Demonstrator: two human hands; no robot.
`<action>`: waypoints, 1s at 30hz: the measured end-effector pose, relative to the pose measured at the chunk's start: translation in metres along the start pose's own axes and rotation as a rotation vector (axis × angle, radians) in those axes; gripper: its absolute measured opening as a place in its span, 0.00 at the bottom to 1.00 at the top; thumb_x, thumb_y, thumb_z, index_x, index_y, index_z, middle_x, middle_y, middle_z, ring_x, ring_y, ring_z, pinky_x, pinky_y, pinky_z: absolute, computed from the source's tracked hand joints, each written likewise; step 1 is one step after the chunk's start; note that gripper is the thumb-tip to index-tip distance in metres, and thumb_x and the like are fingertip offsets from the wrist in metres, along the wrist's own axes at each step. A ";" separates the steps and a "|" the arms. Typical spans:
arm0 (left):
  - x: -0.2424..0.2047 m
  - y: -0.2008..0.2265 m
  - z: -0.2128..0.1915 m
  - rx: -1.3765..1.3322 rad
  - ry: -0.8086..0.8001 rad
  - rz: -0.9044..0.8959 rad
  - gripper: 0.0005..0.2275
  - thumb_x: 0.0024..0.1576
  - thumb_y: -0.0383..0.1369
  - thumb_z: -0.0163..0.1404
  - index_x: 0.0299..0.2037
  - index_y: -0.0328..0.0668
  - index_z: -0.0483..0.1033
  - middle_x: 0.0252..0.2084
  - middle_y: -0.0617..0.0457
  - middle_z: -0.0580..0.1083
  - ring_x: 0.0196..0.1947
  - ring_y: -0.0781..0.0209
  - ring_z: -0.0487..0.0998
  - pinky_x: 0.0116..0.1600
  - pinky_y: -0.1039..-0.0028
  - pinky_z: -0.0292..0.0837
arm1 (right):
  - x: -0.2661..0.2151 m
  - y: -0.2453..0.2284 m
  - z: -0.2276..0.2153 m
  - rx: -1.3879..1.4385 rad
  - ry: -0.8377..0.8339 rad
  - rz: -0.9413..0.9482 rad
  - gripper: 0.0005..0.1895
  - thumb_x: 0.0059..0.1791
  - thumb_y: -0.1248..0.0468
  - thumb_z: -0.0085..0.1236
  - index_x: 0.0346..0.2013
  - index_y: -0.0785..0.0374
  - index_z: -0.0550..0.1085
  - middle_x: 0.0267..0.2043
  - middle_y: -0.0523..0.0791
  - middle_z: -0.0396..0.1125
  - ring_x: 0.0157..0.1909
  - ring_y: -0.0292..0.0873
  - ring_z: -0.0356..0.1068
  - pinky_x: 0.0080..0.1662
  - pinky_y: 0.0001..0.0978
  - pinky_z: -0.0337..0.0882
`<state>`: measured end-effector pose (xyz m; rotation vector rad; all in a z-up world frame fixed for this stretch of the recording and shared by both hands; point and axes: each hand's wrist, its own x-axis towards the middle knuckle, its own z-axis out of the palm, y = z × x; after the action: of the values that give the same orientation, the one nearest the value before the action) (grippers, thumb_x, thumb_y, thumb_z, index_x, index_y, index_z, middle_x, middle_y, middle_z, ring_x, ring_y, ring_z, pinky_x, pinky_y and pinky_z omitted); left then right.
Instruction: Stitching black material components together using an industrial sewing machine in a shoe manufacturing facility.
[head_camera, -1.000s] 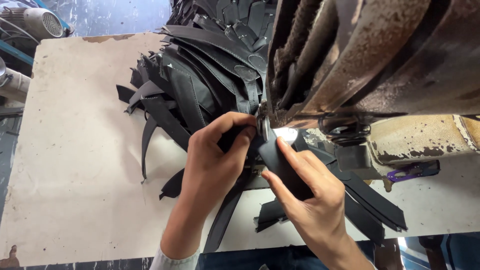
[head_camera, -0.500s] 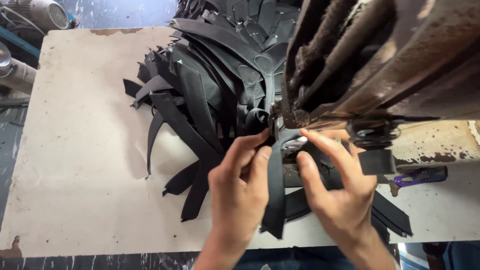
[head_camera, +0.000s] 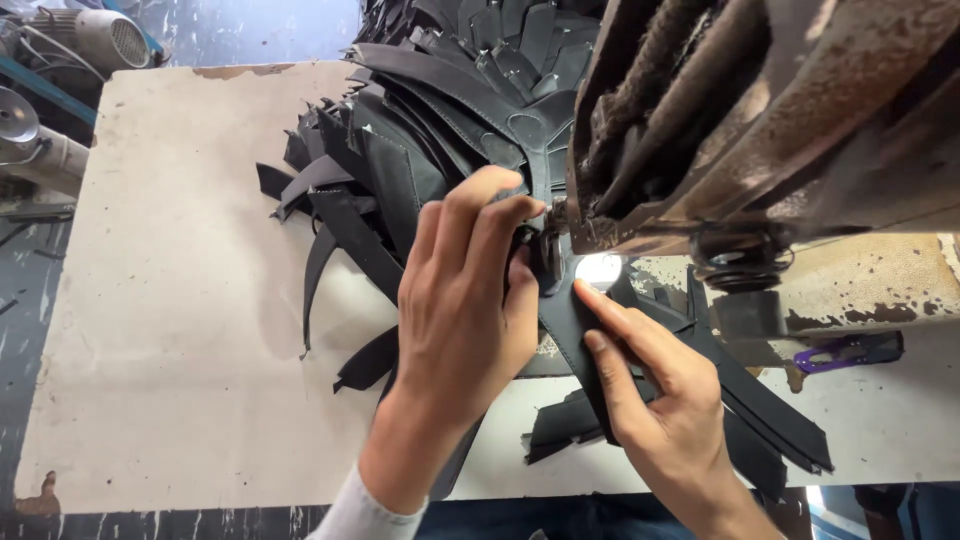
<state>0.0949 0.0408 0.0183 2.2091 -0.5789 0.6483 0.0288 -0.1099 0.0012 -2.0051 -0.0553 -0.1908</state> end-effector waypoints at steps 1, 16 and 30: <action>0.003 -0.003 0.000 -0.001 -0.001 0.002 0.21 0.47 0.15 0.53 0.52 0.35 0.69 0.56 0.46 0.70 0.46 0.48 0.73 0.53 0.64 0.71 | 0.002 0.001 -0.002 0.000 0.003 0.000 0.21 0.48 0.76 0.52 0.57 0.71 0.74 0.40 0.45 0.75 0.30 0.33 0.67 0.35 0.19 0.68; 0.007 -0.012 -0.014 -0.507 -0.281 -0.454 0.06 0.55 0.20 0.51 0.40 0.36 0.78 0.22 0.57 0.76 0.18 0.72 0.66 0.22 0.81 0.59 | 0.020 -0.001 -0.019 -0.272 0.032 -0.121 0.27 0.40 0.65 0.71 0.53 0.63 0.78 0.50 0.47 0.74 0.46 0.40 0.74 0.49 0.28 0.72; -0.038 0.022 0.014 -0.590 -0.107 -0.609 0.14 0.60 0.23 0.48 0.57 0.38 0.70 0.18 0.58 0.73 0.16 0.71 0.65 0.25 0.82 0.62 | 0.043 0.034 -0.026 -0.319 -0.089 0.061 0.13 0.50 0.62 0.55 0.45 0.64 0.79 0.40 0.45 0.78 0.36 0.40 0.75 0.37 0.28 0.72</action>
<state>0.0569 0.0245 -0.0013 1.7214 -0.0975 0.0233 0.0730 -0.1495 -0.0116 -2.3299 -0.0211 -0.0734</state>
